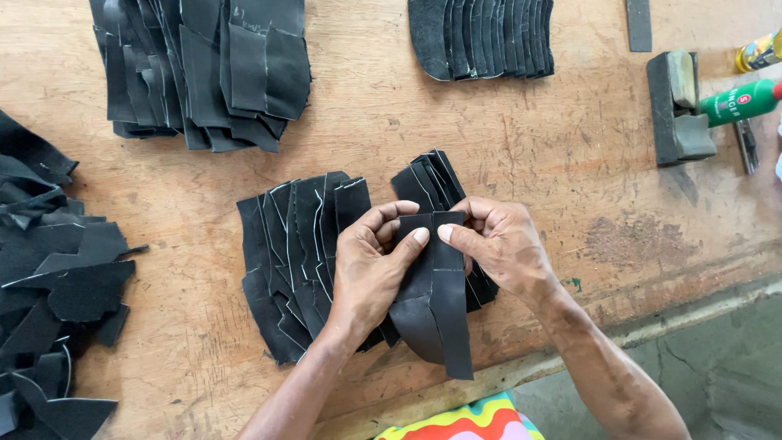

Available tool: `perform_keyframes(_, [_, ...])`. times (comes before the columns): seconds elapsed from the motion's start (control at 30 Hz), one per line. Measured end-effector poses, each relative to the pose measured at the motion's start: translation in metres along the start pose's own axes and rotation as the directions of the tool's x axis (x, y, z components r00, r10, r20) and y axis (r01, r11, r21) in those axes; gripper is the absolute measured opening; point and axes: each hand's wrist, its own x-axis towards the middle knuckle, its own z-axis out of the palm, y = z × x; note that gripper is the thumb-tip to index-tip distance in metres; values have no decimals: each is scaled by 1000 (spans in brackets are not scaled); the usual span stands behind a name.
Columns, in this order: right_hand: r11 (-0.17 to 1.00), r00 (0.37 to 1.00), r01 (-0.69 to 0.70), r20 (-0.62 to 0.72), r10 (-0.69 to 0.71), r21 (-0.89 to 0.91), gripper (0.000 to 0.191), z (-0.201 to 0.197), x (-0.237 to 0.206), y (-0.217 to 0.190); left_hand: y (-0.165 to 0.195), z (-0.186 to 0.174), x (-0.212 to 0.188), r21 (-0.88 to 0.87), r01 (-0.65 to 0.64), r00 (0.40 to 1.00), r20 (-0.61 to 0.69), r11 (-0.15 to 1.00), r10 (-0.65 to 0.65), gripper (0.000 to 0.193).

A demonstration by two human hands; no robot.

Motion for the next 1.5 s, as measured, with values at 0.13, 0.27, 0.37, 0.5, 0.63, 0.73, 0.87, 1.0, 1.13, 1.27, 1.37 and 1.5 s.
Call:
perform_keyframes(0.13, [999, 1000, 7, 9, -7, 44, 12, 2, 1, 5, -1, -1, -1, 23, -14, 1000, 6, 1000, 13, 34])
perform_keyframes(0.27, [1000, 1000, -15, 13, 15, -4, 12, 0, 1, 5, 0, -1, -1, 78, -8, 1000, 1, 997, 7, 34])
perform_keyframes(0.37, [999, 999, -14, 39, 12, 46, 13, 0, 0, 5, 1, -1, -1, 50, 10, 1000, 0, 999, -10, 35])
perform_keyframes(0.5, [996, 999, 11, 47, -15, 91, 13, 1, 0, 4, 1, -2, 0, -88, 13, 1000, 26, 996, -11, 36])
perform_keyframes(0.63, [992, 997, 29, 63, -37, 121, 14, 2, 2, 4, 0, -3, 1, -77, 4, 1000, 9, 997, -3, 35])
perform_keyframes(0.73, [996, 997, 17, 74, -23, 82, 14, 1, 2, 4, -2, -2, 0, -19, -22, 1000, -4, 1000, 22, 36])
perform_keyframes(0.87, [997, 995, 4, 95, -12, 81, 13, 0, 1, 2, -5, -3, 1, -1, -42, 999, 8, 999, 42, 34])
perform_keyframes(1.0, [996, 994, 23, 101, -31, 85, 15, -3, 0, 1, -7, -6, 3, 26, 24, 999, 47, 999, -25, 22])
perform_keyframes(1.13, [1000, 995, -7, 97, 6, 10, 16, -5, 2, 2, -9, -7, 4, 26, 33, 997, 74, 999, -35, 17])
perform_keyframes(1.27, [999, 993, 35, 115, -30, -34, 17, -4, 3, 4, -9, -8, 3, 31, 37, 996, 84, 999, -39, 17])
perform_keyframes(1.37, [999, 993, 19, 114, -13, -44, 16, -3, 4, 4, -7, -10, 4, 29, 66, 994, 90, 997, -69, 17])
perform_keyframes(1.5, [994, 993, 56, 106, -46, -93, 15, -1, 2, 3, -6, -10, 5, 14, 118, 990, 70, 993, -118, 16])
